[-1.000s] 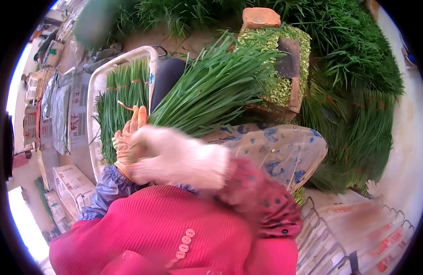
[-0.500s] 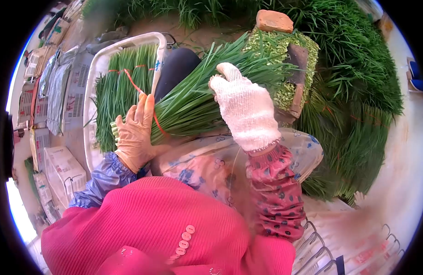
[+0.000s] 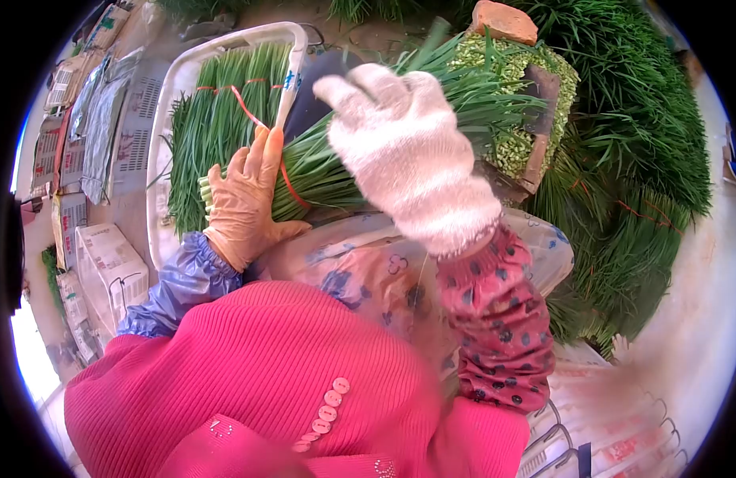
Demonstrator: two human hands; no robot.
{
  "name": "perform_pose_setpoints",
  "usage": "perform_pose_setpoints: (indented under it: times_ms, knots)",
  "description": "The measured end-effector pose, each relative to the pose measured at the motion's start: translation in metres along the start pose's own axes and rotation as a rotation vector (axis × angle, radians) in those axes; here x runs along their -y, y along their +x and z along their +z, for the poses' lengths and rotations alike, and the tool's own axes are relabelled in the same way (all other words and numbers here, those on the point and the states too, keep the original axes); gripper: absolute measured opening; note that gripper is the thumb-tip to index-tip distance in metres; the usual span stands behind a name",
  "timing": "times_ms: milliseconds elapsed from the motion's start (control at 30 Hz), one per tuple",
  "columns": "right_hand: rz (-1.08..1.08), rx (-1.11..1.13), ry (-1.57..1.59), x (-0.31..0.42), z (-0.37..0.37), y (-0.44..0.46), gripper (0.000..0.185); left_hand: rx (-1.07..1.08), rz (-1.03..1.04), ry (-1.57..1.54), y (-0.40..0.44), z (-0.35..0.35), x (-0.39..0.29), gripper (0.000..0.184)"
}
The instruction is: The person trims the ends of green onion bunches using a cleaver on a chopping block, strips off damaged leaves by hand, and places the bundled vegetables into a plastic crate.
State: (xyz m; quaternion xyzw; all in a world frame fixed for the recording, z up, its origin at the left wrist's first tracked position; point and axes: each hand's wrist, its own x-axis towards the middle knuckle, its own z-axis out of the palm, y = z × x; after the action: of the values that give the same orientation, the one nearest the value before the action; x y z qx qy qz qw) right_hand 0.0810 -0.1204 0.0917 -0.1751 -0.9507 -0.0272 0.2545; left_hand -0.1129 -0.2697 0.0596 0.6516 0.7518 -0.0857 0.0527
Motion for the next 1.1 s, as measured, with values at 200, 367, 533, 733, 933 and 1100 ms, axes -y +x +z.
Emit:
perform_pose_setpoints:
  times_ms: [200,367,533,733,933,1100]
  knots:
    - [0.194,0.141,0.337,0.013,-0.006,-0.01,0.023,0.009,-0.014,0.012,0.001,0.0,-0.002,0.144]
    - [0.288,0.561,0.489,0.022,-0.031,-0.027,0.016,0.008,-0.034,0.015,0.0,0.0,-0.001,0.143]
    - [0.204,0.796,0.895,0.041,-0.048,-0.034,0.032,0.04,-0.041,0.02,0.002,0.0,-0.004,0.143]
    - [0.436,0.526,0.689,0.017,-0.055,-0.04,0.029,0.049,-0.054,0.0,0.004,0.001,-0.003,0.143]
    - [0.246,0.256,0.206,0.001,0.021,-0.006,0.021,0.005,-0.022,0.001,0.003,0.0,-0.004,0.143]
    - [0.094,0.239,0.051,0.01,0.021,0.003,0.019,-0.028,-0.036,-0.01,0.003,0.003,-0.001,0.142]
